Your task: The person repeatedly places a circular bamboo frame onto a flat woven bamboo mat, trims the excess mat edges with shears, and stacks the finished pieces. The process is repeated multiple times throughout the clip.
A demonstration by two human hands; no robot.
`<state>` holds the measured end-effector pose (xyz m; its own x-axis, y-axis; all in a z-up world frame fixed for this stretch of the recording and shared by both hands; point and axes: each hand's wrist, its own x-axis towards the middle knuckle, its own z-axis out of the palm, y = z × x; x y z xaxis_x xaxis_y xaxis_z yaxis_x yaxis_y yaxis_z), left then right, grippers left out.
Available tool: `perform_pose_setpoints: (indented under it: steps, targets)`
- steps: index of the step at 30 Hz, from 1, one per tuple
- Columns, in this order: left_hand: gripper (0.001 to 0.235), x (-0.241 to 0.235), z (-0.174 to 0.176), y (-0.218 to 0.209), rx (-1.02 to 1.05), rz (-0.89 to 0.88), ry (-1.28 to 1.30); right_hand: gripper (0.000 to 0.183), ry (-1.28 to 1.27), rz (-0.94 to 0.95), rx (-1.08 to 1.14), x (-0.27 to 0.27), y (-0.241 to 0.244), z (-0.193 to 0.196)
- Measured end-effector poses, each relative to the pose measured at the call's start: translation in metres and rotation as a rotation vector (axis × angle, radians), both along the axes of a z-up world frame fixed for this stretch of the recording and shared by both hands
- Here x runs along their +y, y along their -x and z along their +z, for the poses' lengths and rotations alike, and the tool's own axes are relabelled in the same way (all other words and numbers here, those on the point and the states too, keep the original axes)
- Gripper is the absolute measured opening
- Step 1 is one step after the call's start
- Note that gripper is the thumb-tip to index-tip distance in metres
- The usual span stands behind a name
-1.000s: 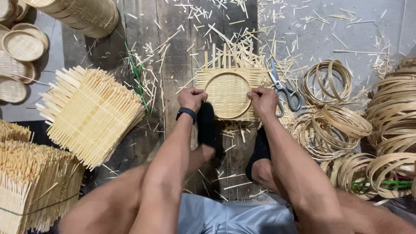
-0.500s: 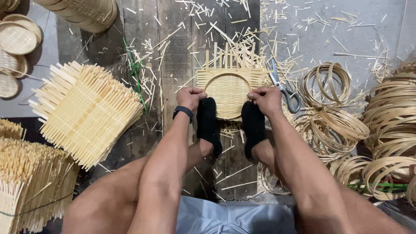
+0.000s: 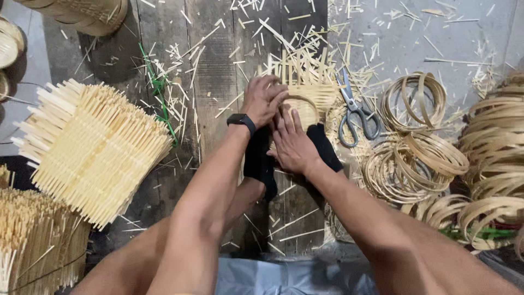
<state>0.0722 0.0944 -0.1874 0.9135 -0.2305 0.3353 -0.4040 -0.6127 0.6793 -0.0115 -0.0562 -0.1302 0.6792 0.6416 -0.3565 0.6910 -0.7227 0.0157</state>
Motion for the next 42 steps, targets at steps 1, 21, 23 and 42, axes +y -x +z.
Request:
perform_pose_setpoints:
  steps: [1,21,23,42]
  targets:
    - [0.018,-0.002,-0.003,-0.003,0.008,0.004,0.033,0.080,-0.035,0.020,-0.075,-0.001,-0.001,-0.008]
    - [0.030,-0.015,-0.062,-0.009,0.615,0.206,0.327,0.019,-1.034,-0.897,0.337,-0.050,-0.092,-0.076]
    - [0.031,-0.013,-0.076,-0.015,0.673,0.214,0.383,0.019,-1.120,-0.957,0.443,-0.057,-0.099,-0.092]
    - [0.018,-0.011,0.034,0.084,-0.001,-0.293,-0.281,0.036,-0.033,-0.826,0.490,-0.262,-0.035,0.067]
